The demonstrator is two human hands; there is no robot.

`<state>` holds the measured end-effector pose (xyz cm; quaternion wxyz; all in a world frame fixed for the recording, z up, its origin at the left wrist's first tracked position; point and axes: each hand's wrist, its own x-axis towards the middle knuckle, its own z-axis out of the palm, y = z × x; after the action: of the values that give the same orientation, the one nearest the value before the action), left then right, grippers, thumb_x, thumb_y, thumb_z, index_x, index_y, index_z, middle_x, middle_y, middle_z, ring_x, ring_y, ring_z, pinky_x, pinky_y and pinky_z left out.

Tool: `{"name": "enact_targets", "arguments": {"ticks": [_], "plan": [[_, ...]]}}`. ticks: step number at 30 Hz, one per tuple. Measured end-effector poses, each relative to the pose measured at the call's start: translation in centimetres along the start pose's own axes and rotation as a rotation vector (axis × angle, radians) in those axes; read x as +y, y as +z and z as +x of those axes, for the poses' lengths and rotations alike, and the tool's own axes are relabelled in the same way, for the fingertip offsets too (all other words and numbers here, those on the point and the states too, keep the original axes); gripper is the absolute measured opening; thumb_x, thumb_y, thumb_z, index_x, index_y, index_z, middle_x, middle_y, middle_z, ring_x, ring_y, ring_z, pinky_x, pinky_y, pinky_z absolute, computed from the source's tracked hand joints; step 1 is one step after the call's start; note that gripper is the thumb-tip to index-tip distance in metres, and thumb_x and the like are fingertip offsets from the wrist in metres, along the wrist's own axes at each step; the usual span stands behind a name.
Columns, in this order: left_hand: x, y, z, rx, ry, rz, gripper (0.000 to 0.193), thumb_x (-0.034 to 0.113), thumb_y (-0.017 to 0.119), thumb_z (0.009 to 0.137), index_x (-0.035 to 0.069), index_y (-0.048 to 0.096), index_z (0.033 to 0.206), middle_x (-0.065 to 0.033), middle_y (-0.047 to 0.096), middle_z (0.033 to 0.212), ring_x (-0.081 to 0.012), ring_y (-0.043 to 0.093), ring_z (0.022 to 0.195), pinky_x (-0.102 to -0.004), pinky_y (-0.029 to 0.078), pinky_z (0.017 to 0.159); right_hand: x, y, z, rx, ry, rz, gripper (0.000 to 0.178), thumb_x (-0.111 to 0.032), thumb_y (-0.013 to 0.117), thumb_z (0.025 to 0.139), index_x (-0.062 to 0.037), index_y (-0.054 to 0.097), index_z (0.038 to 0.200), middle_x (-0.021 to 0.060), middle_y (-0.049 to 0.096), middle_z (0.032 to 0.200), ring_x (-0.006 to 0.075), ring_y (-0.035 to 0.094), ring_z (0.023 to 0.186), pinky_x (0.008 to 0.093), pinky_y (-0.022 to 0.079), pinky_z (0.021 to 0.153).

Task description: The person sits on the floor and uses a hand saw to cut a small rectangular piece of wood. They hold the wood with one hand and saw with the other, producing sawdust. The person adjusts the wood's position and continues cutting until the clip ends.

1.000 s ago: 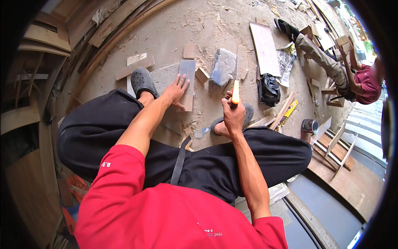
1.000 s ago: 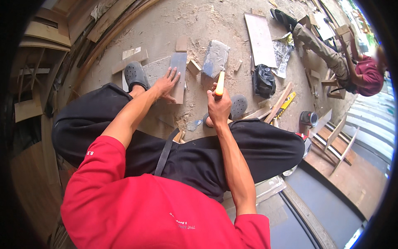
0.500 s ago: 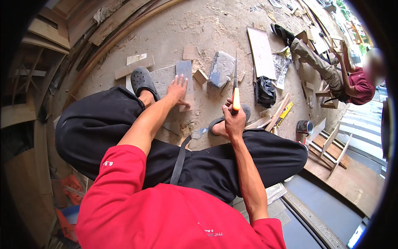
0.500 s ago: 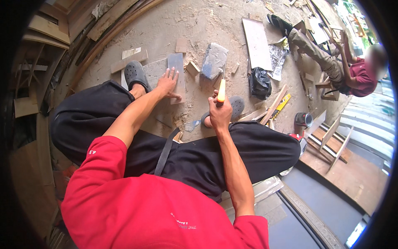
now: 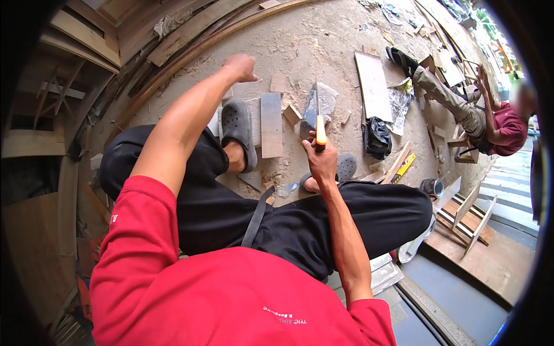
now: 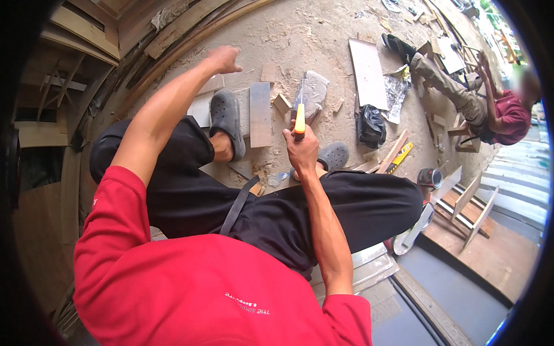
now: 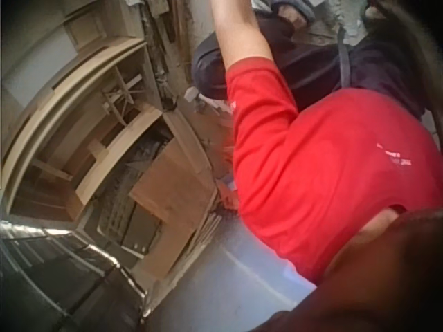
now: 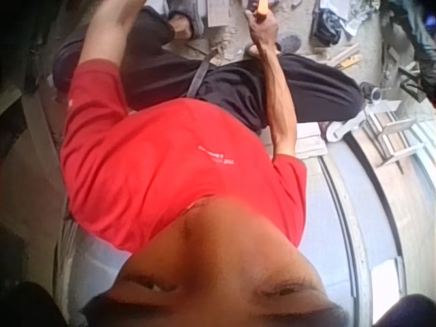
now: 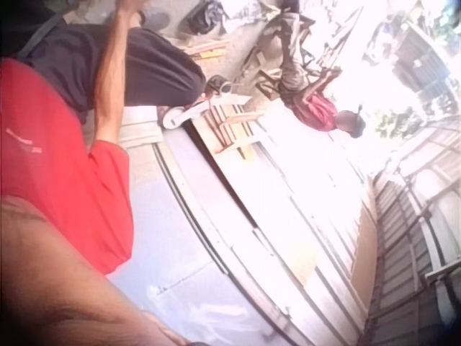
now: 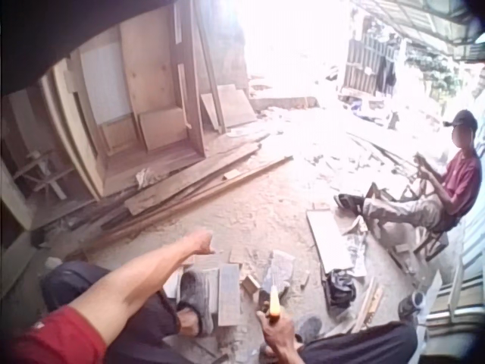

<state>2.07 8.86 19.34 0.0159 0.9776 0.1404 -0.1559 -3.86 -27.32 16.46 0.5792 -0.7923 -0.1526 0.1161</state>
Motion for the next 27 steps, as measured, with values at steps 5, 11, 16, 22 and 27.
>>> {"name": "enact_targets", "arguments": {"ticks": [5, 11, 16, 22, 27], "plan": [[3.9, 5.6, -0.8, -0.122, 0.015, 0.017, 0.058, 0.042, 0.078, 0.075, 0.009, 0.065, 0.121, -0.0145, 0.063, 0.126, -0.0318, 0.06, 0.118, -0.0459, 0.053, 0.094, -0.6, -0.3, -0.7, -0.117, 0.052, -0.051, 0.035, -0.017, 0.079, 0.082, -0.0026, 0.066, 0.11, 0.0069, 0.064, 0.077, 0.0169, 0.061, 0.071, 0.0315, 0.05, 0.069], [6.1, 14.0, 0.7, -0.186, -0.127, -0.104, 0.08, 0.045, 0.08, 0.073, 0.013, 0.05, 0.139, -0.015, 0.048, 0.144, -0.0314, 0.051, 0.13, -0.0496, 0.045, 0.103, -1.3, -0.7, -1.3, -0.158, 0.122, -0.117, 0.03, -0.017, 0.08, 0.082, -0.0032, 0.067, 0.106, 0.0029, 0.057, 0.074, 0.0138, 0.055, 0.068, 0.0292, 0.047, 0.067], [6.0, 14.2, 3.0, -0.225, -0.099, -0.159, 0.091, 0.045, 0.081, 0.071, 0.014, 0.04, 0.146, -0.0149, 0.045, 0.147, -0.0322, 0.049, 0.132, -0.0497, 0.045, 0.104, -0.4, -1.3, -1.7, -0.182, 0.252, -0.078, 0.031, -0.014, 0.08, 0.082, -0.0022, 0.065, 0.105, 0.007, 0.062, 0.083, 0.0169, 0.059, 0.075, 0.0302, 0.048, 0.07], [3.9, 16.1, 5.8, -0.408, -0.123, -0.31, 0.084, 0.046, 0.083, 0.071, 0.012, 0.046, 0.139, -0.0179, 0.056, 0.135, -0.0367, 0.055, 0.124, -0.0496, 0.048, 0.099, -0.4, -0.9, -0.5, -0.199, 0.404, 0.045, 0.029, -0.012, 0.08, 0.081, -0.0027, 0.065, 0.105, 0.0026, 0.058, 0.076, 0.0111, 0.054, 0.067, 0.0271, 0.046, 0.064], [4.3, 14.4, 4.9, -0.371, -0.163, -0.343, 0.078, 0.046, 0.082, 0.073, 0.011, 0.05, 0.135, -0.0176, 0.057, 0.133, -0.0378, 0.056, 0.123, -0.0507, 0.049, 0.097, -0.3, -0.4, 1.0, -0.184, 0.389, 0.056, 0.025, -0.009, 0.078, 0.083, -0.0031, 0.066, 0.104, -0.002, 0.051, 0.069, 0.0082, 0.049, 0.064, 0.025, 0.044, 0.062]]}}
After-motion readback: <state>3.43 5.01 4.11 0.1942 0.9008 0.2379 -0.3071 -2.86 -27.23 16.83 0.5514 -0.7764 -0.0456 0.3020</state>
